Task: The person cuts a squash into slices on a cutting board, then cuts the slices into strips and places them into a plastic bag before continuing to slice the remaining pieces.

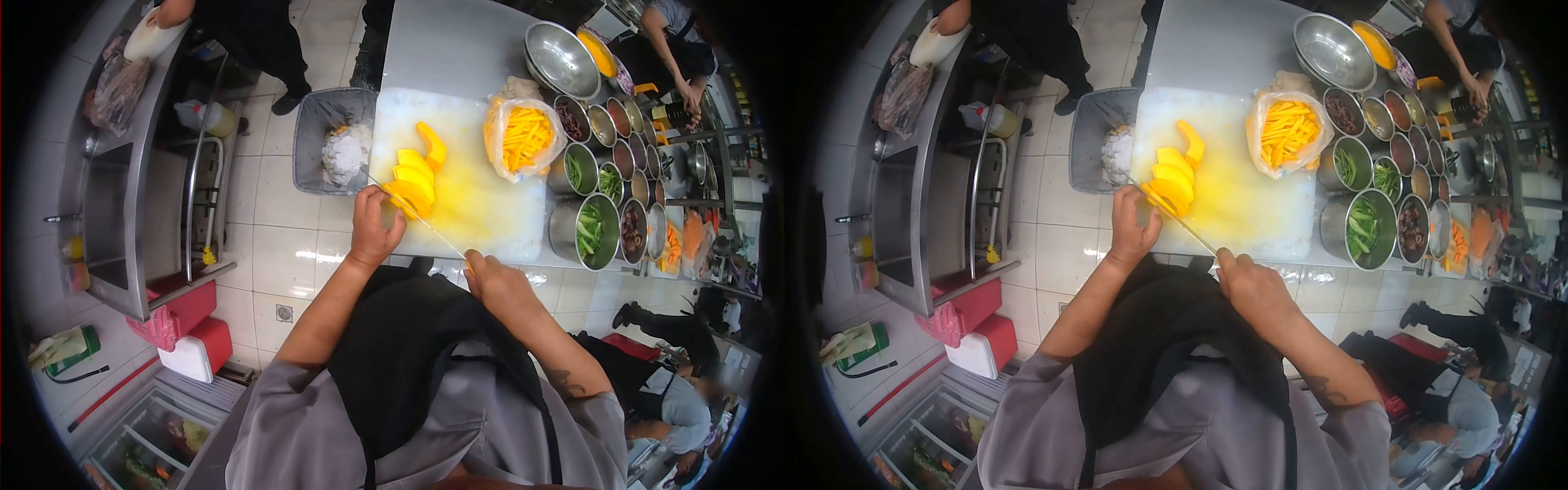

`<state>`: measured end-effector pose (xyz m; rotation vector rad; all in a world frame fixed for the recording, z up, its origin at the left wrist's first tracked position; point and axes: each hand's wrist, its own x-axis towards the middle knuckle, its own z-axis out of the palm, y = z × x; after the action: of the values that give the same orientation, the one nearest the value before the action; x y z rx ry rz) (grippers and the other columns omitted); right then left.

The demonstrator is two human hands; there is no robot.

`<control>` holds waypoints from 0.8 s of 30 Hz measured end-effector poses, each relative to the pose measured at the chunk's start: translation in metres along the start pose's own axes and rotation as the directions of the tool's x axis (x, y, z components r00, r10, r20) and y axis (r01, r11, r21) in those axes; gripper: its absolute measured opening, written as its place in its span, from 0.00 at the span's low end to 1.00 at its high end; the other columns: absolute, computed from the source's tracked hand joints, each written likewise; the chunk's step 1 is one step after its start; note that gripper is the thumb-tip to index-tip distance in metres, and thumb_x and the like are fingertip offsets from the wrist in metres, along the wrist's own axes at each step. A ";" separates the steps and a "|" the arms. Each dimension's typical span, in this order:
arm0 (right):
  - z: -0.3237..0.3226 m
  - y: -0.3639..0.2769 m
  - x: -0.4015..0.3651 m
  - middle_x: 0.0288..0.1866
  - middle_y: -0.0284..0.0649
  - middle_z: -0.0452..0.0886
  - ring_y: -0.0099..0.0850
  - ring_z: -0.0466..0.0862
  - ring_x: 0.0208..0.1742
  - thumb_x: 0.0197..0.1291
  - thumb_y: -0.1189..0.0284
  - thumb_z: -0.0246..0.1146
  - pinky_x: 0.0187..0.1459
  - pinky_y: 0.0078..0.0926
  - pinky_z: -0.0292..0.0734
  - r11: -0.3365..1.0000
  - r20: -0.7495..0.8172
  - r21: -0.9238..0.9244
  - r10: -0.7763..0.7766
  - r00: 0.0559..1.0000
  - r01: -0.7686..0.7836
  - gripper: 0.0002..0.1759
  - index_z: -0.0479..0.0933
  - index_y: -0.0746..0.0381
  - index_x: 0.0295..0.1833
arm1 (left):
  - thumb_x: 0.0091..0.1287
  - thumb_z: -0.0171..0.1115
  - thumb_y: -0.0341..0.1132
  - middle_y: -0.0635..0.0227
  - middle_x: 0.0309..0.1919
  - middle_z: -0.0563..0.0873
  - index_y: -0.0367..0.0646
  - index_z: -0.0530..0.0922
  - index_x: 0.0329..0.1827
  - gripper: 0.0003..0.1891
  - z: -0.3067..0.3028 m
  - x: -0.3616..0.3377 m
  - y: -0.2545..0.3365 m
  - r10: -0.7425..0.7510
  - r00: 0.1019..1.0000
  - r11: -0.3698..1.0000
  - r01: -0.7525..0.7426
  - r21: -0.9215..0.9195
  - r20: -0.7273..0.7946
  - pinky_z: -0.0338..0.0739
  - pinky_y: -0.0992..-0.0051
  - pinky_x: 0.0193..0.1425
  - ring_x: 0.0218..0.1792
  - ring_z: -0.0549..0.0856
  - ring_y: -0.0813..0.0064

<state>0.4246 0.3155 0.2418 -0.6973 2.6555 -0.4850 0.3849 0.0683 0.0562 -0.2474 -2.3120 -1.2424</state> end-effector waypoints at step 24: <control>-0.008 -0.013 0.009 0.35 0.57 0.85 0.55 0.89 0.35 0.80 0.67 0.56 0.38 0.50 0.86 0.981 0.272 -0.085 0.192 0.943 -0.175 0.12 0.70 0.66 0.51 | 0.58 0.73 0.25 0.45 0.58 0.78 0.33 0.74 0.58 0.25 0.000 -0.003 -0.003 -0.029 1.000 0.999 0.029 0.013 -0.008 0.78 0.54 0.67 0.60 0.79 0.43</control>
<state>0.4191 0.3025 0.2520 -0.4866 2.4442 -0.2365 0.3863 0.0667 0.0527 -0.2051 -2.3243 -1.2396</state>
